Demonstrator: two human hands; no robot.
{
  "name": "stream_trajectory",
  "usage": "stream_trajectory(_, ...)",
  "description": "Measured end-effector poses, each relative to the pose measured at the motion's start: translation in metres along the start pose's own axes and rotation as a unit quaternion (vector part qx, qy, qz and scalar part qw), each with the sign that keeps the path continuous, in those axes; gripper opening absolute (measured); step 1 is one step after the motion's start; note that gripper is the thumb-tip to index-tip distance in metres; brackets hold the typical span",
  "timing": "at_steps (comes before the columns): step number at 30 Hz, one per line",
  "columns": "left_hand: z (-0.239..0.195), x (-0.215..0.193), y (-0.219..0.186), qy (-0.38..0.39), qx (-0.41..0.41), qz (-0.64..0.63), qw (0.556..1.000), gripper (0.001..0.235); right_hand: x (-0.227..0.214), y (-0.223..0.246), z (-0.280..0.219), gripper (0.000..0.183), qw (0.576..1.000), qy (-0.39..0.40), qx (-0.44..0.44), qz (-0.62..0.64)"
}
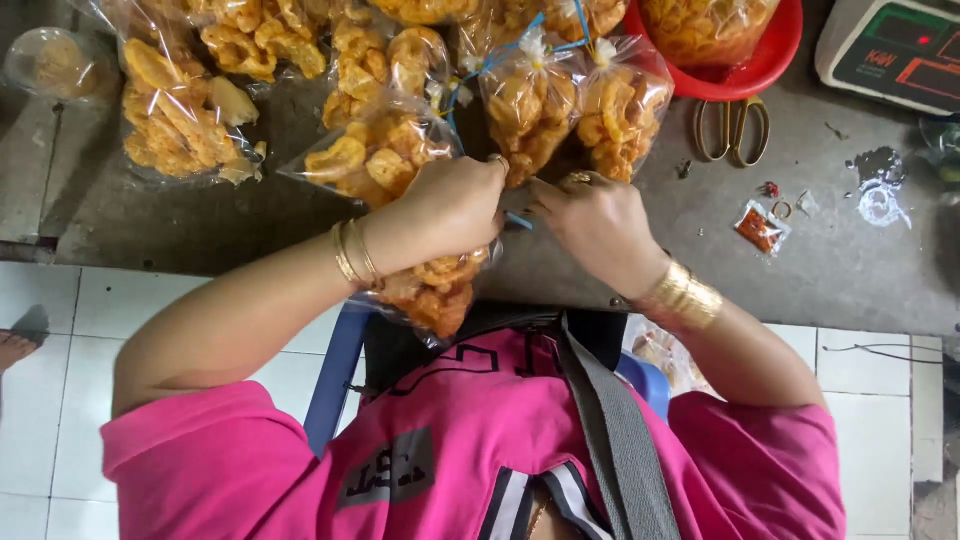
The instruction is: Manually sealing plastic bags of snacks using rubber bands at a high-efficiency pace.
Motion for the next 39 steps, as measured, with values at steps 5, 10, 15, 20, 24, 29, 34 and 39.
stream_trajectory(5, -0.018, -0.001, 0.005, -0.041, -0.028, 0.003, 0.999, 0.029, 0.023, -0.001, 0.020, 0.032, 0.987, 0.056, 0.070, 0.132)
stream_trajectory(10, -0.036, -0.012, 0.011, -0.063, -0.027, 0.003, 0.998, 0.021, 0.056, 0.019, 0.034, 0.036, 0.967, 0.134, 0.094, 0.194)
stream_trajectory(15, -0.045, -0.014, 0.019, -0.071, -0.034, -0.020, 0.997, 0.017, 0.060, 0.032, 0.048, 0.020, 0.934, 0.192, 0.100, 0.285)
stream_trajectory(20, -0.058, -0.038, 0.024, -0.128, -0.053, -0.089, 0.986, 0.016, 0.013, 0.000, 0.052, 0.010, 0.849, 0.050, 0.145, 0.506)
stream_trajectory(24, -0.052, -0.060, 0.028, -0.220, -0.081, 0.009, 0.972, 0.017, -0.065, -0.041, 0.068, 0.009, 0.850, -0.059, 0.116, 0.511)
stream_trajectory(29, -0.018, -0.106, 0.034, -0.404, -0.093, 0.032, 0.909, 0.035, -0.150, -0.037, 0.096, 0.026, 0.849, -0.120, 0.012, 0.514)
stream_trajectory(34, 0.022, -0.083, 0.043, -0.424, -0.003, -0.018, 0.905, 0.022, -0.124, -0.005, 0.082, 0.017, 0.918, -0.089, 0.032, 0.384)
stream_trajectory(39, -0.016, -0.093, 0.028, -0.367, 0.068, -0.216, 0.902, 0.007, -0.026, 0.052, 0.025, 0.054, 0.989, -0.057, -0.021, 0.137)
Point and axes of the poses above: each hand's wrist, its own z-axis towards the middle knuckle, its own x-axis out of the palm, y = z × x, the point moved 9 cm from there along z, towards the middle knuckle, and after that the axes turned 2 degrees about z, right-handed, at the moved point
